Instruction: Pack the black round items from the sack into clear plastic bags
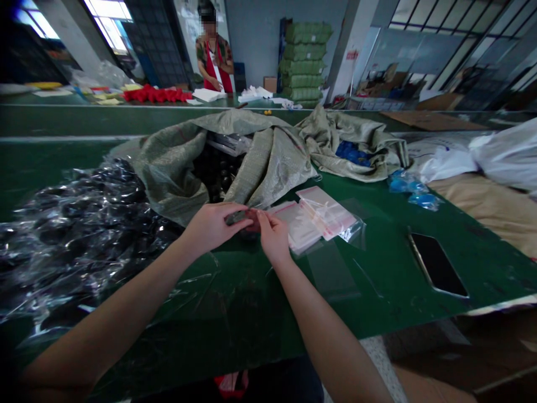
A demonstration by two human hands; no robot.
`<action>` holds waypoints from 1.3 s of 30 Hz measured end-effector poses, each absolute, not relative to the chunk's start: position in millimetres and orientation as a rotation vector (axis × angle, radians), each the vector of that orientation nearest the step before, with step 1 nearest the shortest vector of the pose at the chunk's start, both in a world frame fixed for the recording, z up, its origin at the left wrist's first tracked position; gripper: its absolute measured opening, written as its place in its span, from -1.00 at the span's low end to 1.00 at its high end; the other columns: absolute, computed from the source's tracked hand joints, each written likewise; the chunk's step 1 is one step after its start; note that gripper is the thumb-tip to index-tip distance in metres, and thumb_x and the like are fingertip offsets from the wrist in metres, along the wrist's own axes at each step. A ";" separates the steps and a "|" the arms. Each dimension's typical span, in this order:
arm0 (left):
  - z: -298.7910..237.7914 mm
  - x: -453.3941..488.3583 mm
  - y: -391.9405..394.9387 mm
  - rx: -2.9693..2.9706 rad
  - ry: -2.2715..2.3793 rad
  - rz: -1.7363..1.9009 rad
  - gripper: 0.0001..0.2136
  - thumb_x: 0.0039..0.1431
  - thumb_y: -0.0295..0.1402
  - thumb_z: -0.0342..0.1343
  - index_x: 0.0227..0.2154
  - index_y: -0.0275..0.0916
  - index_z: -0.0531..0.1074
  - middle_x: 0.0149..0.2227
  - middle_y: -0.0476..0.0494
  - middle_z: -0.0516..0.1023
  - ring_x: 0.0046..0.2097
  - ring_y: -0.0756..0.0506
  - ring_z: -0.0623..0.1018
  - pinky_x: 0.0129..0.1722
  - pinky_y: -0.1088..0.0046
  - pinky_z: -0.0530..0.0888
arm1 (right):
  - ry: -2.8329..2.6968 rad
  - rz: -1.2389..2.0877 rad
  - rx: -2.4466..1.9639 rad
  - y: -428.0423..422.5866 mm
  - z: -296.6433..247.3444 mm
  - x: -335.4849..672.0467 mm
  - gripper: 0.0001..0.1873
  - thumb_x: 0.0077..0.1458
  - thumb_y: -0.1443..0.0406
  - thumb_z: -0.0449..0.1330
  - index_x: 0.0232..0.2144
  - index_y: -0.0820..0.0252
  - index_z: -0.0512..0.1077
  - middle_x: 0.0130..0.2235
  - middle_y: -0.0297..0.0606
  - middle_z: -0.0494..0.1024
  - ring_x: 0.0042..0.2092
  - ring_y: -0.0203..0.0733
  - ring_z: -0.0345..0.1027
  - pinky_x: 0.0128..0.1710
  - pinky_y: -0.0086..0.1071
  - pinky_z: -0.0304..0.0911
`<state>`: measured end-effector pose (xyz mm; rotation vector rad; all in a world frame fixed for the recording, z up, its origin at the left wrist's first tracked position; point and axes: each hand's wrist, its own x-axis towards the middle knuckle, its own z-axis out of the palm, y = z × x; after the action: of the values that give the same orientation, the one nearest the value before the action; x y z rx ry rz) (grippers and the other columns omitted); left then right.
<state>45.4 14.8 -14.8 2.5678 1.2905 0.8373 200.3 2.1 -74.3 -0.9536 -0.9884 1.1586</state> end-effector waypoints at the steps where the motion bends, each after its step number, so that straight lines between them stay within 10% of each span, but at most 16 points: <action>1: -15.3 45.1 15.6 2.570 1.311 0.820 -0.71 0.17 -0.14 0.16 -0.15 -0.20 0.56 -0.18 -0.15 0.64 -0.19 -0.12 0.60 -0.14 0.36 0.50 | -1.021 1.171 -0.939 1.1 -74.4 200.0 -0.60 0.01 -0.02 0.25 -0.30 0.17 0.58 -0.28 -0.23 0.65 -0.26 -0.11 0.54 -0.26 -0.22 0.50; 9: -12.3 46.0 13.4 2.575 1.451 0.716 -0.78 0.23 -0.27 0.06 -0.19 -0.18 0.56 -0.19 -0.14 0.64 -0.20 -0.12 0.60 -0.19 0.36 0.49 | -1.202 1.094 -0.996 -4.4 -70.9 201.8 -0.60 0.10 -0.02 0.19 -0.28 0.16 0.58 -0.31 -0.25 0.63 -0.35 -0.14 0.52 -0.34 -0.28 0.47; 19: -11.5 52.7 -2.5 2.784 1.681 0.659 -0.75 0.28 -0.24 -0.07 -0.36 -0.20 0.47 -0.31 -0.13 0.56 -0.43 -0.09 0.54 -0.52 0.41 0.35 | -1.588 0.234 -1.392 -25.7 -53.1 196.7 -0.59 0.19 0.20 0.10 -0.68 0.15 0.28 -0.66 -0.38 0.33 -0.61 -0.34 0.16 -0.56 -0.40 0.03; 39: 16.5 53.9 -31.4 2.956 1.574 1.085 -0.83 0.22 -0.40 0.02 -0.50 -0.24 0.35 -0.50 0.02 0.44 -0.55 0.06 0.43 -0.63 0.53 0.25 | -1.535 0.206 -1.225 -52.5 -24.9 198.7 -0.60 0.15 0.38 0.11 -0.70 0.20 0.15 -0.66 -0.45 0.19 -0.62 -0.45 0.08 -0.57 -0.49 -0.01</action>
<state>53.9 -31.4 16.5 2.9558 1.5745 1.0850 198.7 -52.5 -24.9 -1.2251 -1.5354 0.2060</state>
